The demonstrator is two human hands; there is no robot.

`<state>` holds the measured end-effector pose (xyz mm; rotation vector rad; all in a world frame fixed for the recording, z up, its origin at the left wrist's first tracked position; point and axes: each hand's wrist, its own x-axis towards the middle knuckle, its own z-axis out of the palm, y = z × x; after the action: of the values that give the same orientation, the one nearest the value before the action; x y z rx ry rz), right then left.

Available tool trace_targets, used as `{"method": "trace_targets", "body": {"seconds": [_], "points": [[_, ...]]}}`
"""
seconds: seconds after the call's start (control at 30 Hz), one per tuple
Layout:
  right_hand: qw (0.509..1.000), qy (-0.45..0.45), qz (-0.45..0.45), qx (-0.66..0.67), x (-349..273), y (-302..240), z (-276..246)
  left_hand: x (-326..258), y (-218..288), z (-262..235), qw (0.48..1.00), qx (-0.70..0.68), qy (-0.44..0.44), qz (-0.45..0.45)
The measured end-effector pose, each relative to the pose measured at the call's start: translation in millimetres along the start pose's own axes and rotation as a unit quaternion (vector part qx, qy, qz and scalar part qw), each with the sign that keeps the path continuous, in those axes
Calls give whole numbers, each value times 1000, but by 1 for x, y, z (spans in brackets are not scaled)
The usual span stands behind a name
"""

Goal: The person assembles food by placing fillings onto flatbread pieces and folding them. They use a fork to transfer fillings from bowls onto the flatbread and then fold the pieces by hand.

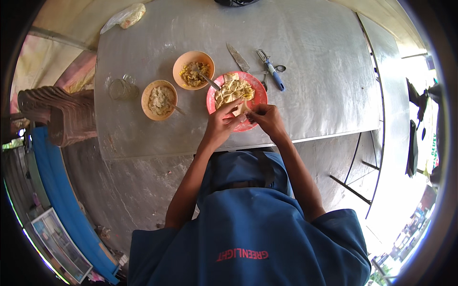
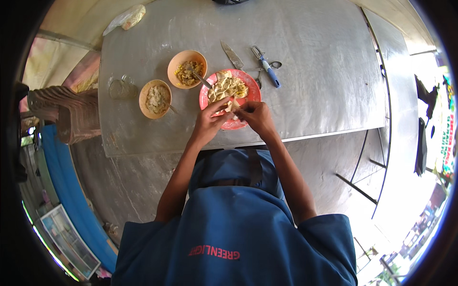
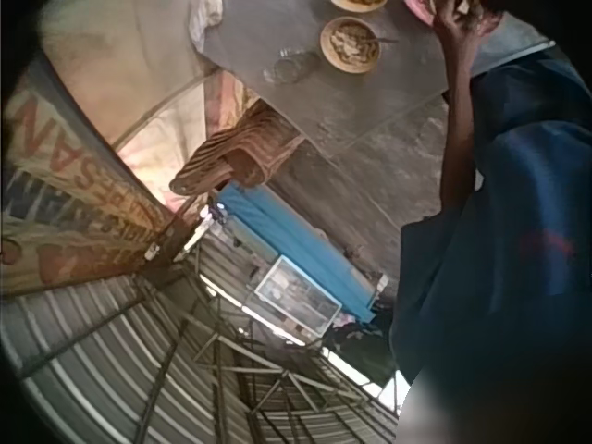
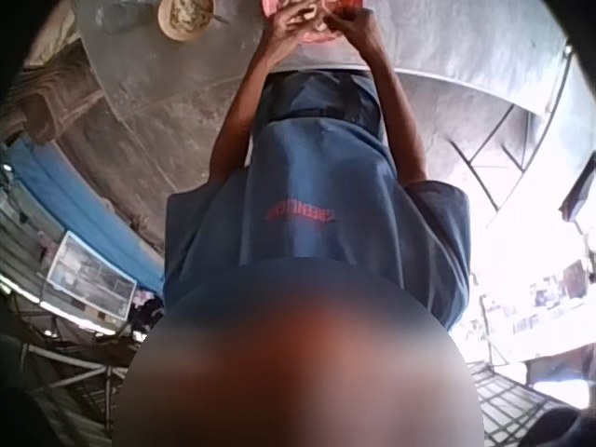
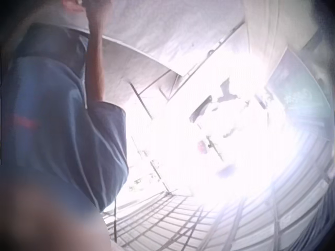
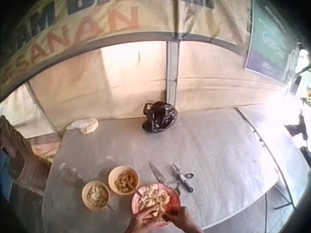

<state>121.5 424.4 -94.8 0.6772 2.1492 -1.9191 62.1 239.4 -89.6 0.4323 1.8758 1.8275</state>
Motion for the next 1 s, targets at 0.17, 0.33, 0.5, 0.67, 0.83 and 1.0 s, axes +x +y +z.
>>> {"method": "trace_targets", "body": {"seconds": [0.17,0.33,0.5,0.67,0.83,1.0], "points": [[972,-149,-38,176,6,-6,-25,7,1,24,985,-137,-8,-103],[965,-197,-43,165,10,2,-35,-6,-13,32,987,-141,44,-66],[990,-106,-93,-1,18,13,-29,4,-45,38,978,23,201,-52],[990,73,-100,62,23,10,-33,13,-45,43,965,162,201,-39],[987,56,-85,121,23,6,-53,19,-33,50,990,79,102,-47],[994,64,-84,-2,4,14,-38,23,-26,53,968,-148,25,-203]]}}
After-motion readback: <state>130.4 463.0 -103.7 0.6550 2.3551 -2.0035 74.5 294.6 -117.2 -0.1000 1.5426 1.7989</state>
